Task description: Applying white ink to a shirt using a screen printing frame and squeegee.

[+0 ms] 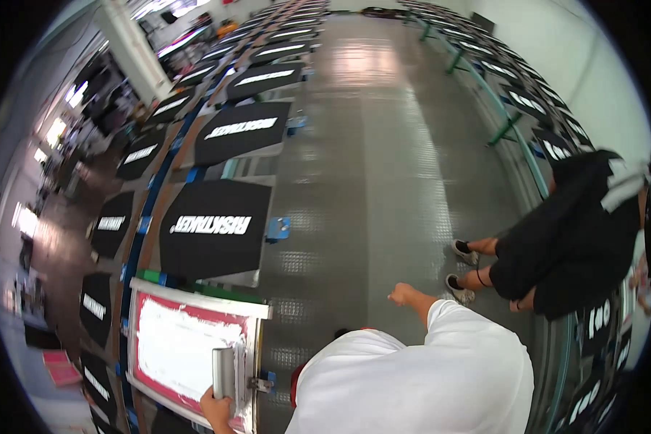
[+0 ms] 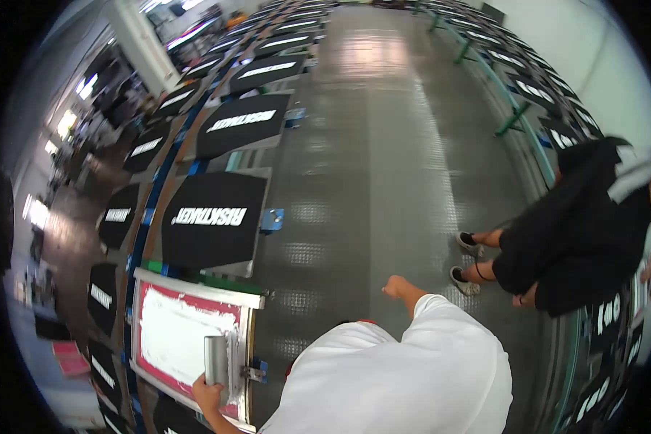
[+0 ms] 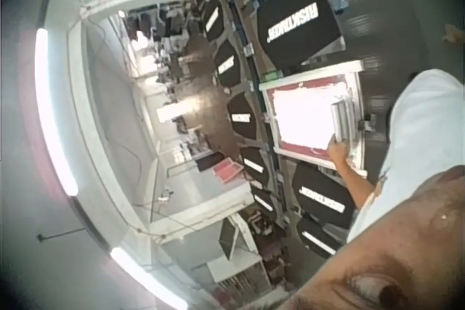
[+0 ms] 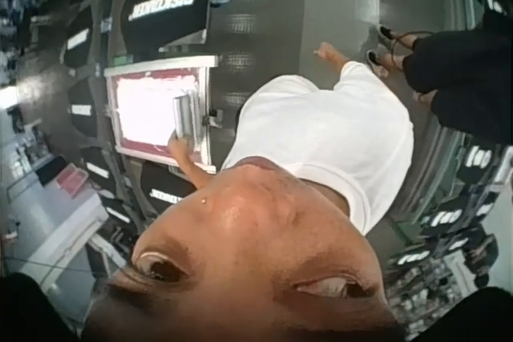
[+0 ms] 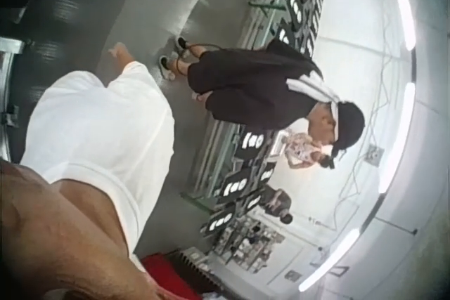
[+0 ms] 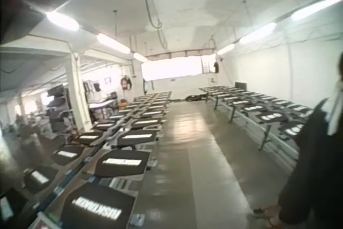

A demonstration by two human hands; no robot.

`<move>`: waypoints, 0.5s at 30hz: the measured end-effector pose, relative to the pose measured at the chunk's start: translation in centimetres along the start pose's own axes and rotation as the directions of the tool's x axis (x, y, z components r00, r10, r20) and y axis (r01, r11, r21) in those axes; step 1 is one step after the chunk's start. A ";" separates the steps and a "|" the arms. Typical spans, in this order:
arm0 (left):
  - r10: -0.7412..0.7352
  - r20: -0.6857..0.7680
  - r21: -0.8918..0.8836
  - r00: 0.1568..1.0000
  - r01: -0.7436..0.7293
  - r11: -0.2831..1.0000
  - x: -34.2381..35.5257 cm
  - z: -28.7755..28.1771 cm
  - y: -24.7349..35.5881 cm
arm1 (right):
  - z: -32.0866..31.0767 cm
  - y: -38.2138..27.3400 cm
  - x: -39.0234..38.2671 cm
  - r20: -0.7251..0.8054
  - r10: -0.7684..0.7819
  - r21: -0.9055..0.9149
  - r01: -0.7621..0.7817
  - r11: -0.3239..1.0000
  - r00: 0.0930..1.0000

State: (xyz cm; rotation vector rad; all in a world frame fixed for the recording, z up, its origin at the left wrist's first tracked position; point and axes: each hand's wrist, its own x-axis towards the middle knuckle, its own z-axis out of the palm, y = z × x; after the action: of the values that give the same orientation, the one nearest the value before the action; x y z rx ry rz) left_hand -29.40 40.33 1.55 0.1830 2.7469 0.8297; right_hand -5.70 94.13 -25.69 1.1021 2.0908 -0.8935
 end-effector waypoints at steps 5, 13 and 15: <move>0.111 0.055 0.105 0.992 -0.116 0.988 1.8 -0.2 -3.3 | 5.7 0.6 -4.5 -0.011 -0.057 0.129 0.058 0.990 0.998; 0.249 0.226 0.300 0.942 -0.311 0.902 3.3 -0.6 -6.7 | 12.6 -1.5 -11.0 -0.108 0.022 0.158 -0.005 0.987 0.994; 0.176 0.211 0.324 0.961 -0.239 0.915 3.4 -0.4 -7.2 | 14.1 -0.4 -11.5 -0.129 0.032 0.147 -0.012 0.989 0.991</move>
State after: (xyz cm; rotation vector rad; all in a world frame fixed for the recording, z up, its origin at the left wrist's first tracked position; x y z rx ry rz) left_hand -33.10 34.86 -2.86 0.5997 2.7087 0.3422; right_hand 2.13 77.69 -25.14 1.2891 2.1416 -1.0009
